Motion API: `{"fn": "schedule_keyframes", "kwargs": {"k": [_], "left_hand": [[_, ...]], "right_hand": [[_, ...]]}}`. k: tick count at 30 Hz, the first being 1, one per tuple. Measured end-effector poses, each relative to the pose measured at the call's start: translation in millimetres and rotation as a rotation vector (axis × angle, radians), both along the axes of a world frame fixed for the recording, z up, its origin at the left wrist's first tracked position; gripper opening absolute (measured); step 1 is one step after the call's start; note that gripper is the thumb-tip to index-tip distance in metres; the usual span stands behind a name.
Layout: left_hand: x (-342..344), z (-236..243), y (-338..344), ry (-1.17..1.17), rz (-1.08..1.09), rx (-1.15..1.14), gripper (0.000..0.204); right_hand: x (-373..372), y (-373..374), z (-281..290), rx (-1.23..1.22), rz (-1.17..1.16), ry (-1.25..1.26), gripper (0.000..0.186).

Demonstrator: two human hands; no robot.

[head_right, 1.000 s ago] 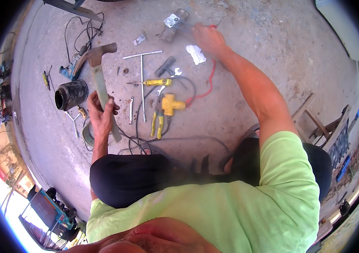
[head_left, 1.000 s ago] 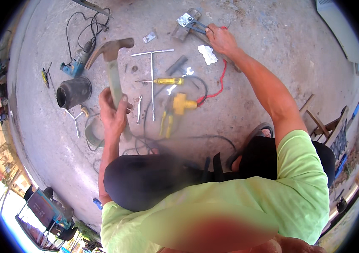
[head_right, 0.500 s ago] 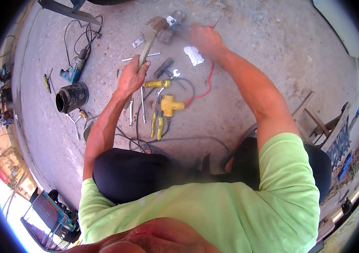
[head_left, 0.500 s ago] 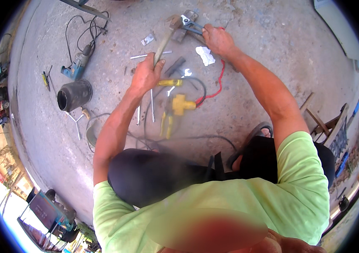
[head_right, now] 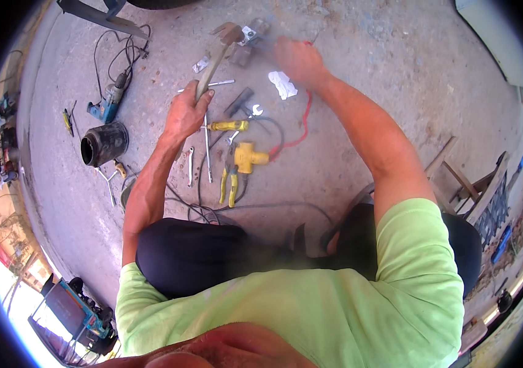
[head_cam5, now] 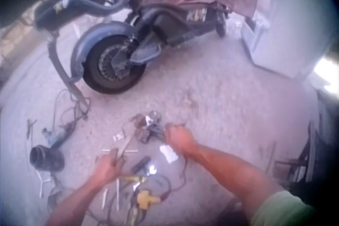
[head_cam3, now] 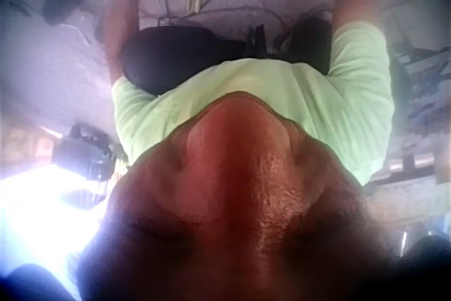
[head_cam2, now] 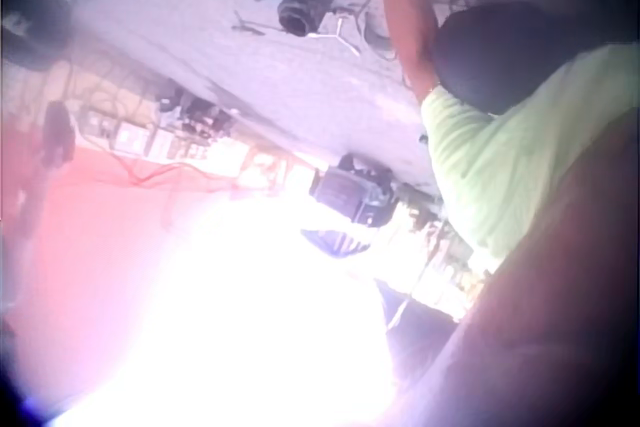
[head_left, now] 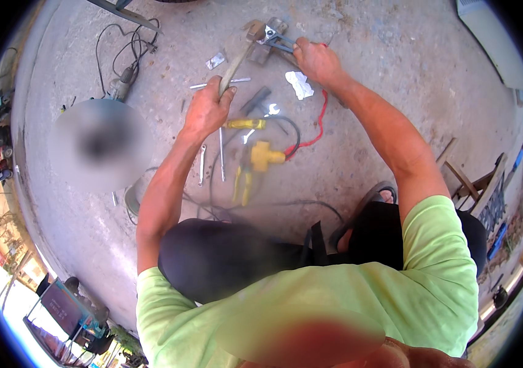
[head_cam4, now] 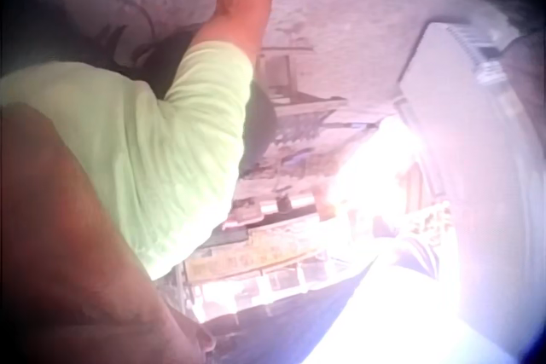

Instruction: The person uses a hammer to strike a small metal bracket on the ground, then uses pliers and a wrench to tighten a nut and bolt on the bracket.

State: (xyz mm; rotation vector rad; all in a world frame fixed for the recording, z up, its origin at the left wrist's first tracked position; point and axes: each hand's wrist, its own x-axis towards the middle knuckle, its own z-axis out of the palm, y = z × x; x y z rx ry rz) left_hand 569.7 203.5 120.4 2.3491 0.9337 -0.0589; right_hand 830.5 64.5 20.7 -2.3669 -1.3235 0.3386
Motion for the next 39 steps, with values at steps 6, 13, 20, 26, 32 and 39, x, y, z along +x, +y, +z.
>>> {"fn": "schedule_keyframes", "kwargs": {"k": [6, 13, 20, 26, 32, 39], "left_hand": [[5.0, 40.3, -19.0, -0.303, 0.118, -0.072, 0.033], [5.0, 26.2, 4.4, 0.068, 0.023, -0.050, 0.047], [-2.6, 33.9, -9.8, -0.387, 0.075, -0.133, 0.044], [7.2, 27.8, 4.1, -0.025, 0.084, -0.118, 0.050], [6.7, 46.8, -8.0, -0.406, 0.111, -0.127, 0.048], [-6.6, 13.0, -5.8, -0.034, 0.149, -0.213, 0.055]], "right_hand": [[-3.2, -5.2, 19.0, 0.034, 0.129, -0.166, 0.013], [1.0, 3.6, -0.5, -0.008, 0.032, -0.023, 0.031], [-2.8, 0.0, 6.4, 0.037, 0.118, -0.193, 0.017], [0.5, -4.2, 10.3, -0.015, 0.143, -0.234, 0.011], [-8.8, -4.7, 19.0, 0.004, 0.084, -0.101, 0.018], [-7.1, -2.0, -6.3, 0.019, -0.097, 0.103, 0.030]]}}
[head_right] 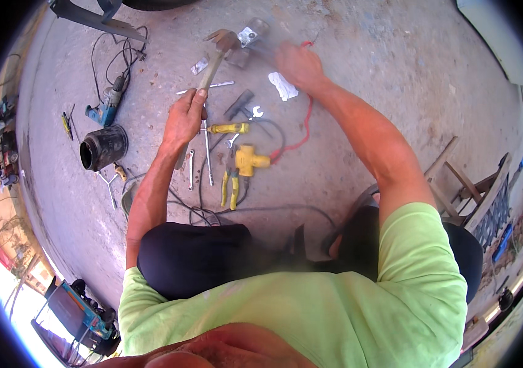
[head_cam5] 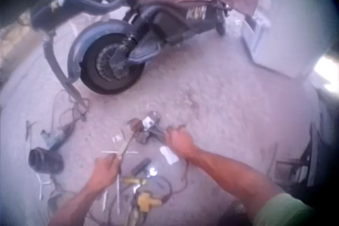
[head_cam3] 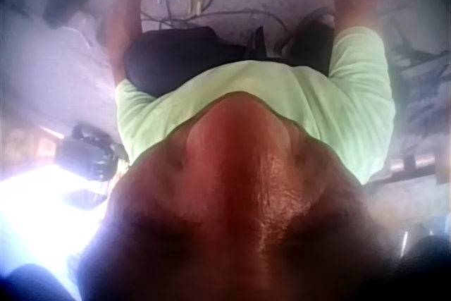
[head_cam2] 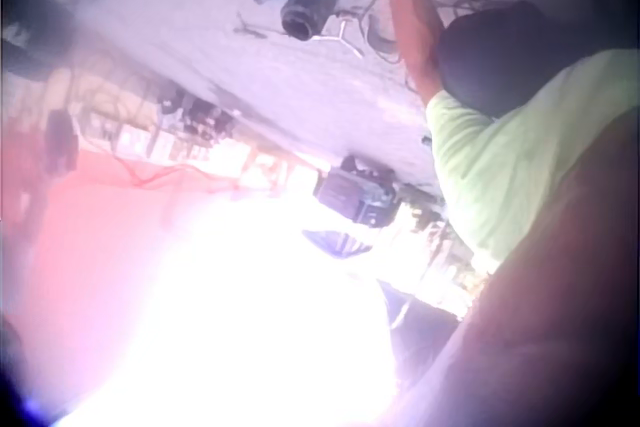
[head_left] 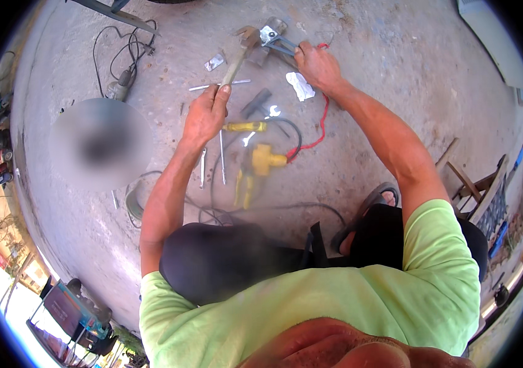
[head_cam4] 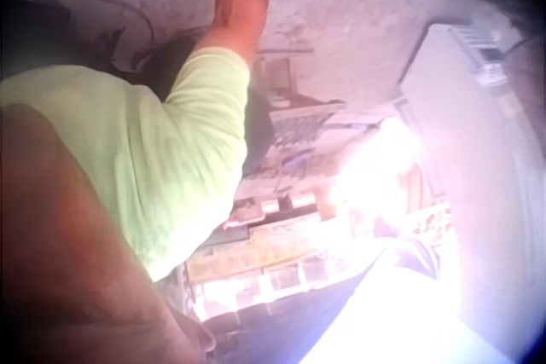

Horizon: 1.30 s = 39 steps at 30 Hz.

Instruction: The person uses a hammer to strike a small metal bracket on the ground, then uses pliers and a wrench to tighten a nut and bolt on the bracket.

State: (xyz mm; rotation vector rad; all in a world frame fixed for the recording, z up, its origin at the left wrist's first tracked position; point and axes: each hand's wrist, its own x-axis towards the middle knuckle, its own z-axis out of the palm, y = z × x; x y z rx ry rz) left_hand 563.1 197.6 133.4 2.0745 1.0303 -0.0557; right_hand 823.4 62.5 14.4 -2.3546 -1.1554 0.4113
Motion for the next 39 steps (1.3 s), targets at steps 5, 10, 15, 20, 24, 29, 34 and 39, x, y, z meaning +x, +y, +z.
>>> {"fn": "schedule_keyframes", "kwargs": {"k": [5, 10, 15, 20, 24, 29, 34, 39], "left_hand": [[-2.1, -19.0, 6.4, 0.057, -0.030, 0.039, 0.055], [-6.7, -27.0, 10.3, 0.041, -0.012, 0.036, 0.055], [1.4, -8.2, 9.9, 0.063, 0.042, -0.116, 0.054], [3.6, 16.2, 8.0, -0.165, 0.043, -0.037, 0.049], [2.4, 6.9, 2.5, -0.248, 0.038, 0.023, 0.046], [12.9, 1.8, 14.9, 0.042, -0.032, -0.005, 0.048], [12.0, 28.4, 1.0, -0.250, 0.005, 0.059, 0.047], [6.2, 1.2, 8.4, -0.142, -0.009, 0.051, 0.051]], "right_hand": [[0.5, 2.5, 8.7, -0.049, 0.031, 0.007, 0.036], [3.4, 6.2, -5.4, 0.290, 0.124, -0.053, 0.041], [7.4, 10.4, 0.4, 0.245, 0.161, -0.046, 0.048], [3.6, 14.3, 19.6, 0.146, 0.156, -0.047, 0.050], [0.6, 17.1, 35.3, 0.032, 0.170, -0.012, 0.049], [6.4, 20.8, 17.1, 0.128, 0.159, -0.121, 0.050], [3.4, 19.3, 18.0, 0.084, 0.166, -0.118, 0.050], [1.9, 19.8, 22.4, 0.083, 0.172, -0.121, 0.050]]}}
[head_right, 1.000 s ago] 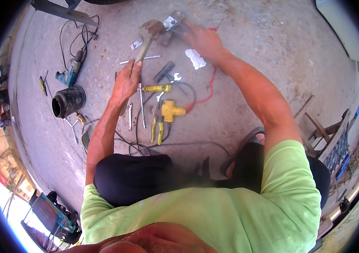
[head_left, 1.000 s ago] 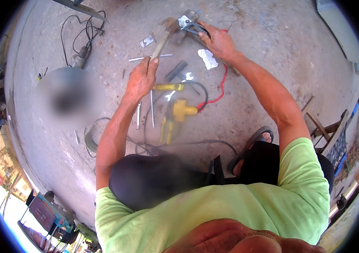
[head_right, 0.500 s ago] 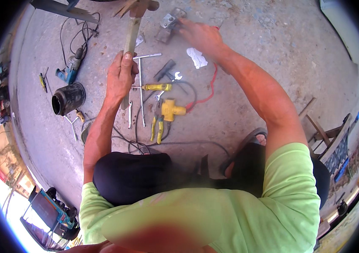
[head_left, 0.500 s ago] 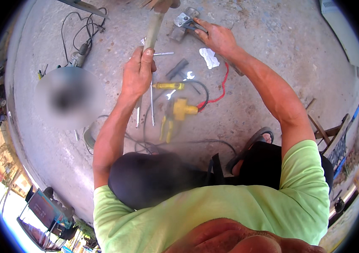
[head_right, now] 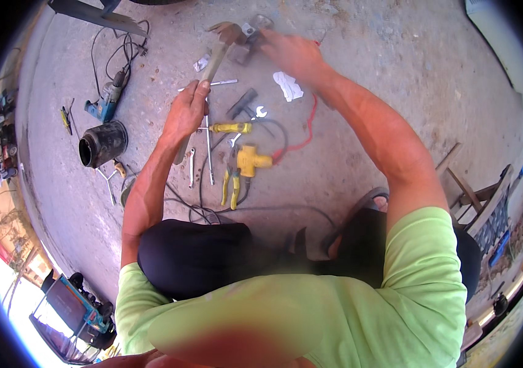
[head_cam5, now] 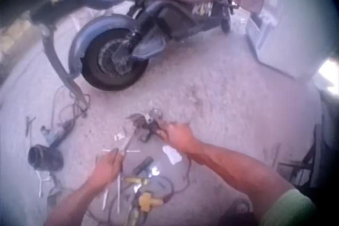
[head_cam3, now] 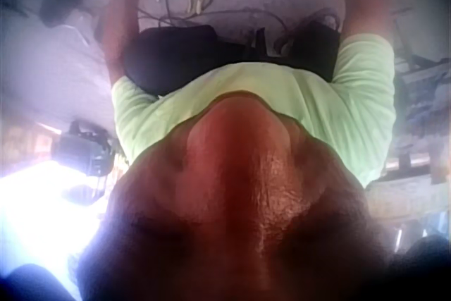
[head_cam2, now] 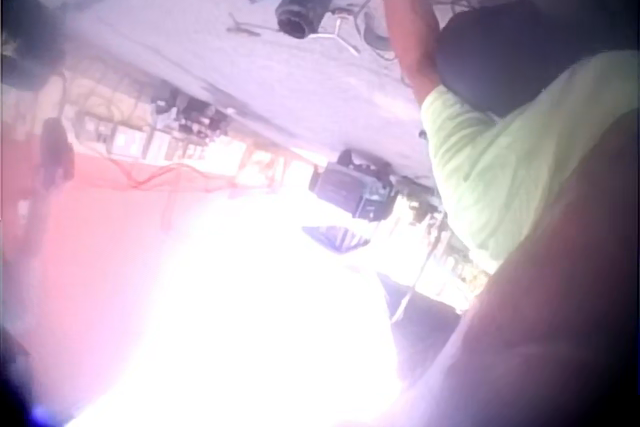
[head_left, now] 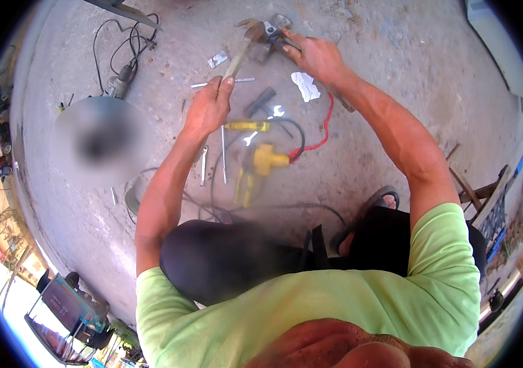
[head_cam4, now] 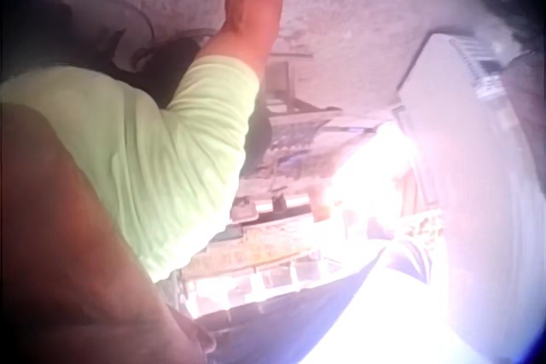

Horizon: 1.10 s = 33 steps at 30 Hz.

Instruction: The person uses a hammer to strike a small metal bracket on the ground, then uses pliers and a wrench to tighten a nut and bolt on the bracket.

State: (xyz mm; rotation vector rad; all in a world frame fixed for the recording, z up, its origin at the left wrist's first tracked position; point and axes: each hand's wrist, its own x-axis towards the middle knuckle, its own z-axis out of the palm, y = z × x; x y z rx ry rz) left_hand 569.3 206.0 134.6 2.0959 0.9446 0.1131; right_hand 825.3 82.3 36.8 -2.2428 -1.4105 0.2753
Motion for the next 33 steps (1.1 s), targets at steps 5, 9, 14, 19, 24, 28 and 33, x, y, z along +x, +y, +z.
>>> {"fn": "schedule_keyframes", "kwargs": {"k": [5, 9, 14, 19, 24, 28, 33], "left_hand": [[3.5, 15.9, -5.6, 0.025, 0.029, -0.056, 0.049], [-9.3, -8.0, -8.4, -0.175, 0.049, -0.024, 0.045], [-4.3, -10.7, 8.6, 0.145, 0.036, -0.123, 0.053], [0.3, 25.0, -7.3, -0.194, 0.080, -0.133, 0.051], [-7.8, -21.8, -6.0, -0.090, 0.085, -0.082, 0.053], [-7.7, -9.3, -3.9, 0.032, 0.076, -0.139, 0.055], [-9.2, -7.6, -12.5, -0.235, 0.101, -0.057, 0.052]], "right_hand": [[0.4, -4.3, -8.6, 0.032, 0.009, -0.012, 0.049], [-4.1, 1.5, 2.1, 0.001, 0.007, -0.020, 0.049], [-3.3, 4.6, 1.4, 0.043, 0.011, -0.024, 0.048], [-0.5, 0.3, -1.4, 0.025, 0.008, -0.030, 0.048], [-1.8, 1.7, -0.3, 0.055, 0.024, -0.028, 0.049], [-2.7, -1.6, -2.1, 0.011, 0.015, -0.033, 0.049], [-4.0, -0.8, 14.6, -0.096, 0.021, -0.003, 0.050]]}}
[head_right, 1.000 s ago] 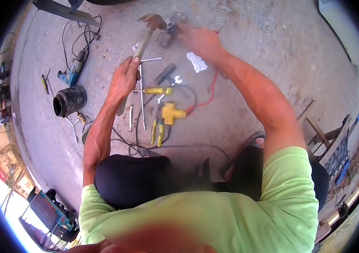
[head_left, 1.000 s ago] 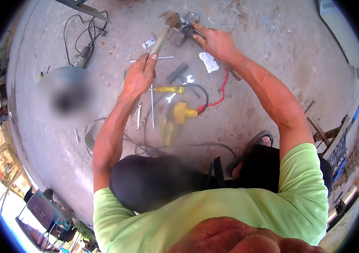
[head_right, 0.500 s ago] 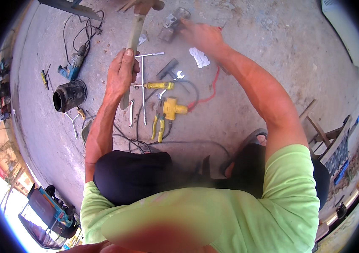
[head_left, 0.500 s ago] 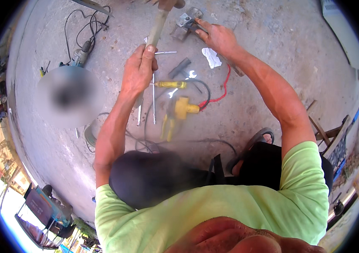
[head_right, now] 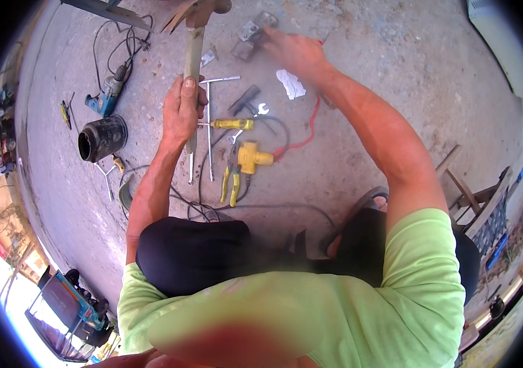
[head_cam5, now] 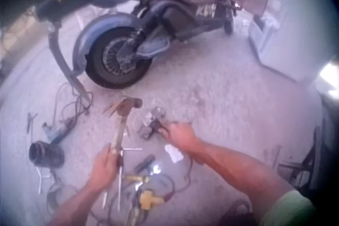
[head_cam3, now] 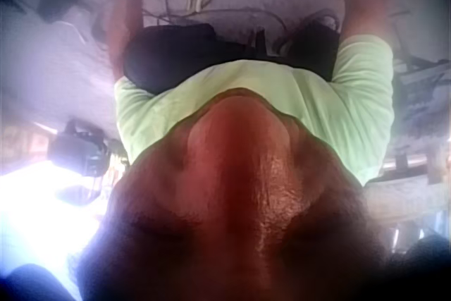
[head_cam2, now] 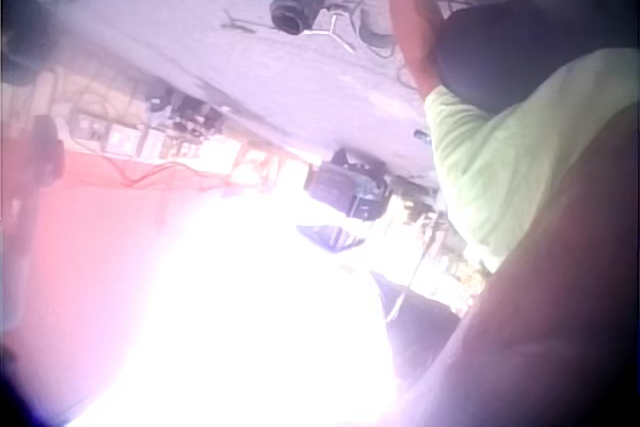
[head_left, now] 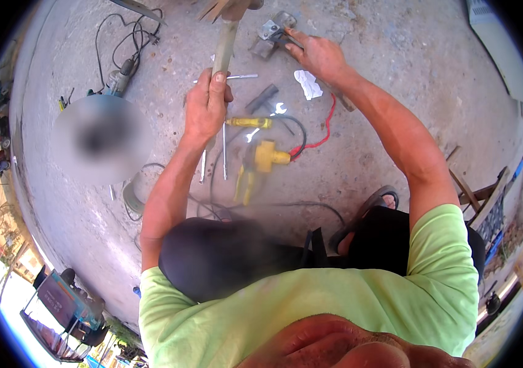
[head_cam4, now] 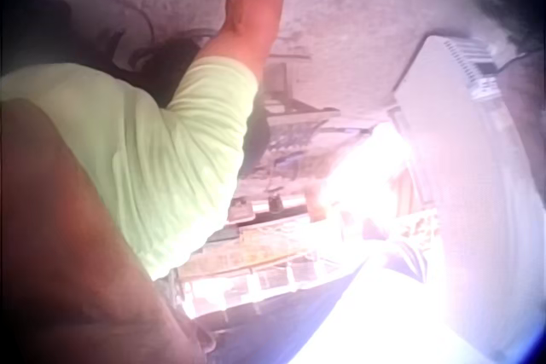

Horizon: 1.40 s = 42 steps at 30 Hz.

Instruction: The person uses a hammer to strike a small metal bracket on the ground, then uses pliers and a wrench to tighten a nut and bolt on the bracket.

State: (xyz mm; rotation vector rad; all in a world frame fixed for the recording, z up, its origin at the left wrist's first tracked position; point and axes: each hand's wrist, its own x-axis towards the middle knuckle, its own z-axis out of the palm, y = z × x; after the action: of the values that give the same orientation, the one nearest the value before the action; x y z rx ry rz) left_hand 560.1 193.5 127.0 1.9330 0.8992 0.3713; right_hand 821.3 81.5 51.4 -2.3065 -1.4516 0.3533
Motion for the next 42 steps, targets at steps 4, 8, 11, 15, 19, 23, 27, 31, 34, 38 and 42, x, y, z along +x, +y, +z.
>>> {"fn": "schedule_keyframes", "kwargs": {"k": [4, 8, 11, 15, 19, 23, 27, 31, 34, 38, 42], "left_hand": [[-2.2, -23.3, 8.4, 0.238, -0.027, -0.069, 0.052], [2.0, -1.8, 2.8, 0.196, -0.029, -0.069, 0.053], [1.2, -1.2, 1.9, 0.034, -0.023, 0.014, 0.053], [-4.3, -28.7, 6.0, 0.234, -0.066, 0.085, 0.053], [2.2, 3.3, 2.0, 0.332, -0.118, 0.034, 0.053], [10.4, 20.8, -7.5, 0.139, -0.048, 0.031, 0.054], [2.8, -34.5, 14.3, 0.368, -0.089, 0.172, 0.054], [8.3, 11.7, 11.2, 0.297, -0.035, 0.007, 0.053], [5.2, 15.4, 3.6, 0.071, -0.014, 0.007, 0.049], [-3.2, -18.3, 5.7, 0.149, -0.048, 0.118, 0.045], [11.2, 13.0, 18.3, 0.348, -0.151, 0.041, 0.044]], "right_hand": [[-0.5, 2.1, 3.5, -0.020, 0.010, 0.008, 0.051], [0.6, -1.2, 1.2, -0.061, -0.008, 0.013, 0.052], [-0.1, -0.2, 0.0, -0.027, -0.011, 0.019, 0.052], [-1.9, 1.8, 4.6, -0.047, 0.001, 0.033, 0.053], [-2.9, -1.9, 3.1, -0.056, -0.001, 0.036, 0.052], [5.8, -0.4, -17.5, 0.102, -0.002, -0.030, 0.050], [1.0, 2.0, -21.4, 0.146, 0.001, -0.046, 0.049], [0.6, 0.5, -21.6, 0.116, -0.020, -0.070, 0.049], [3.5, -0.8, -21.1, 0.133, -0.018, -0.055, 0.049], [0.2, 3.2, -20.4, 0.144, -0.003, -0.064, 0.049], [-1.0, 0.6, -16.6, 0.143, -0.004, -0.042, 0.049]]}}
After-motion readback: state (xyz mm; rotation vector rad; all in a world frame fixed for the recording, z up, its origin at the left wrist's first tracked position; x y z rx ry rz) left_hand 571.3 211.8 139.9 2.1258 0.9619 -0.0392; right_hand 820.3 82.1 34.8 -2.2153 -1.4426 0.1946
